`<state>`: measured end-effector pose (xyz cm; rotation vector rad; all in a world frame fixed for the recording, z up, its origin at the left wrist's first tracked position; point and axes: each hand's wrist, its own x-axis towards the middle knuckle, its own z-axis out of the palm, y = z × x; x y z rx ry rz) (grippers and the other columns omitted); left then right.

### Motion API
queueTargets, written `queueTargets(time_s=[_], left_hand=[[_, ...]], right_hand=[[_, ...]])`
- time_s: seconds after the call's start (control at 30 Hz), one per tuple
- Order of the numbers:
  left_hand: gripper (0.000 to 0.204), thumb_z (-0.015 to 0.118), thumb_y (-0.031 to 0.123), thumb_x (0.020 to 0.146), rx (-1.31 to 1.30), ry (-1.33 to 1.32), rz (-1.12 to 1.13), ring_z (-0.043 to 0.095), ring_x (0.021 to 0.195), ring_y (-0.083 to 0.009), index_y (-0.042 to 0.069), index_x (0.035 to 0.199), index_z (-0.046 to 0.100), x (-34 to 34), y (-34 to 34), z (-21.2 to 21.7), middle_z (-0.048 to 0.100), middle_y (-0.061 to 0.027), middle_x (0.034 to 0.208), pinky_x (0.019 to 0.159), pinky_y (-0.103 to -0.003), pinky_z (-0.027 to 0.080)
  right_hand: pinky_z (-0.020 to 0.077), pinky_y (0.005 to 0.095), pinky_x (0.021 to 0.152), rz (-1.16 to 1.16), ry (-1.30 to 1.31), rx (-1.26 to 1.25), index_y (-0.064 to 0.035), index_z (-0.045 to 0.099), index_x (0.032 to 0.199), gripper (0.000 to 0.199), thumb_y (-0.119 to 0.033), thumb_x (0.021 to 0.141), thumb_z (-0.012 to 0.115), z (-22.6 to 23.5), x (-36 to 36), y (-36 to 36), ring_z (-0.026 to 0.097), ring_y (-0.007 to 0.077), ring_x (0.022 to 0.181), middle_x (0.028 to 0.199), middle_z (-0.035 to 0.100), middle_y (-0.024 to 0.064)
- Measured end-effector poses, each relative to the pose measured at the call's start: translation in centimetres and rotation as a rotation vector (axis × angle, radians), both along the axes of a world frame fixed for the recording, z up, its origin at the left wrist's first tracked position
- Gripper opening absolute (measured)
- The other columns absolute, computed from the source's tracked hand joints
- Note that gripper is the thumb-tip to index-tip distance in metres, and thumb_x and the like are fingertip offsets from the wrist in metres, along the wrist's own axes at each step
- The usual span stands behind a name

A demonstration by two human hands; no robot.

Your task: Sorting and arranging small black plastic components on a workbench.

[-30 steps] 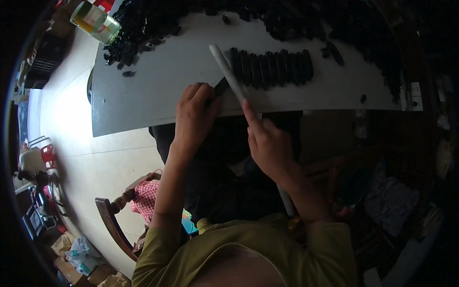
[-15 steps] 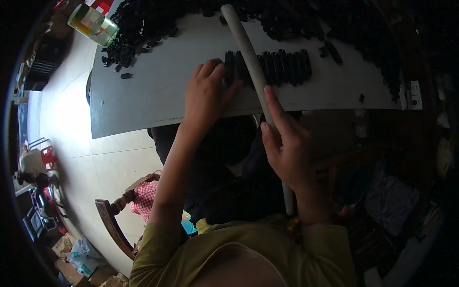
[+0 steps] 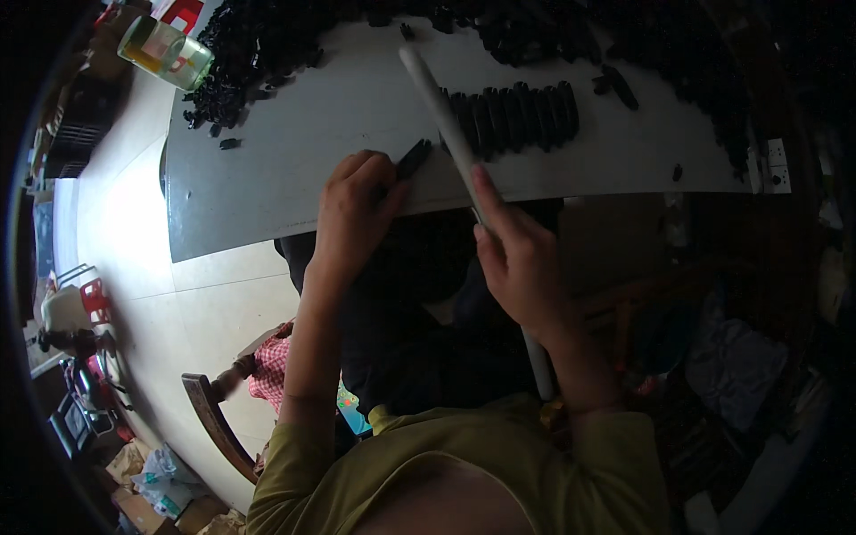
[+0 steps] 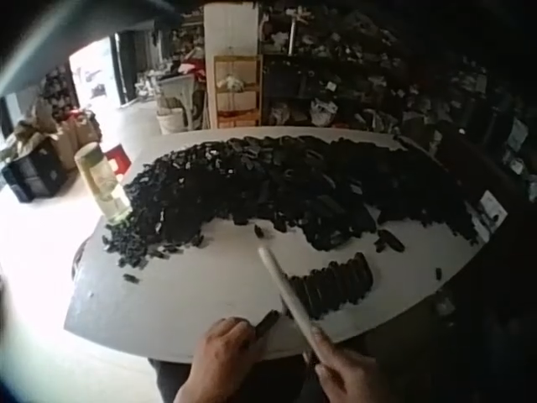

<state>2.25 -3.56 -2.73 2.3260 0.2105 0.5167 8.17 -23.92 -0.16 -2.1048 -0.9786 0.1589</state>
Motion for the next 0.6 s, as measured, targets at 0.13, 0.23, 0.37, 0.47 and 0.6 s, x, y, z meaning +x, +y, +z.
queueTargets(time_s=[0.13,0.23,0.37,0.47,0.6], left_hand=[[0.016,0.07,0.013,0.077,0.098,0.044,-0.309,0.057,0.086,-0.028,0.006,0.088,0.061,-0.1,1.5,-0.5,0.061,-0.009,0.092,0.075,-0.04,0.048],[0.024,0.07,0.017,0.078,0.106,-0.194,-0.065,0.057,0.093,-0.0273,0.009,0.099,0.062,2.6,-1.0,0.1,0.06,-0.0085,0.106,0.079,-0.038,0.048],[0.025,0.07,0.017,0.076,0.269,-0.151,0.041,0.056,0.095,-0.028,0.009,0.099,0.061,4.7,-1.7,-0.9,0.059,-0.0077,0.107,0.077,-0.038,0.048],[0.019,0.068,0.011,0.075,0.21,-0.057,0.016,0.056,0.089,-0.0292,0.007,0.092,0.06,4.0,-1.3,-1.3,0.058,-0.0085,0.097,0.074,-0.04,0.048],[0.014,0.066,0.007,0.073,0.126,-0.133,0.019,0.055,0.082,-0.0303,0.005,0.085,0.057,3.4,-1.2,-1.5,0.057,-0.0098,0.088,0.071,-0.04,0.047]], right_hand=[[0.0539,0.031,0.066,-0.048,0.018,0.048,-0.0134,0.035,0.148,0.061,-0.003,0.092,0.056,2.0,0.2,-0.6,0.067,0.0206,0.082,0.114,0.064,0.0183],[0.0528,0.0289,0.063,-0.091,-0.011,0.046,-0.0117,0.036,0.147,0.06,-0.002,0.091,0.056,2.9,0.2,-0.3,0.067,0.0183,0.08,0.117,0.064,0.0171],[0.053,0.0282,0.063,-0.075,-0.027,0.037,-0.0106,0.036,0.147,0.059,-0.002,0.091,0.056,3.4,0.3,-0.3,0.067,0.0181,0.081,0.121,0.062,0.0165],[0.0539,0.0301,0.064,-0.092,0.024,-0.03,-0.0108,0.036,0.147,0.059,-0.002,0.091,0.055,3.6,0.1,-0.6,0.068,0.0206,0.084,0.123,0.062,0.0169],[0.0541,0.0351,0.064,-0.046,-0.134,0.088,-0.0132,0.033,0.148,0.062,-0.002,0.091,0.055,0.8,0.2,0.0,0.068,0.0241,0.083,0.109,0.066,0.0163]])
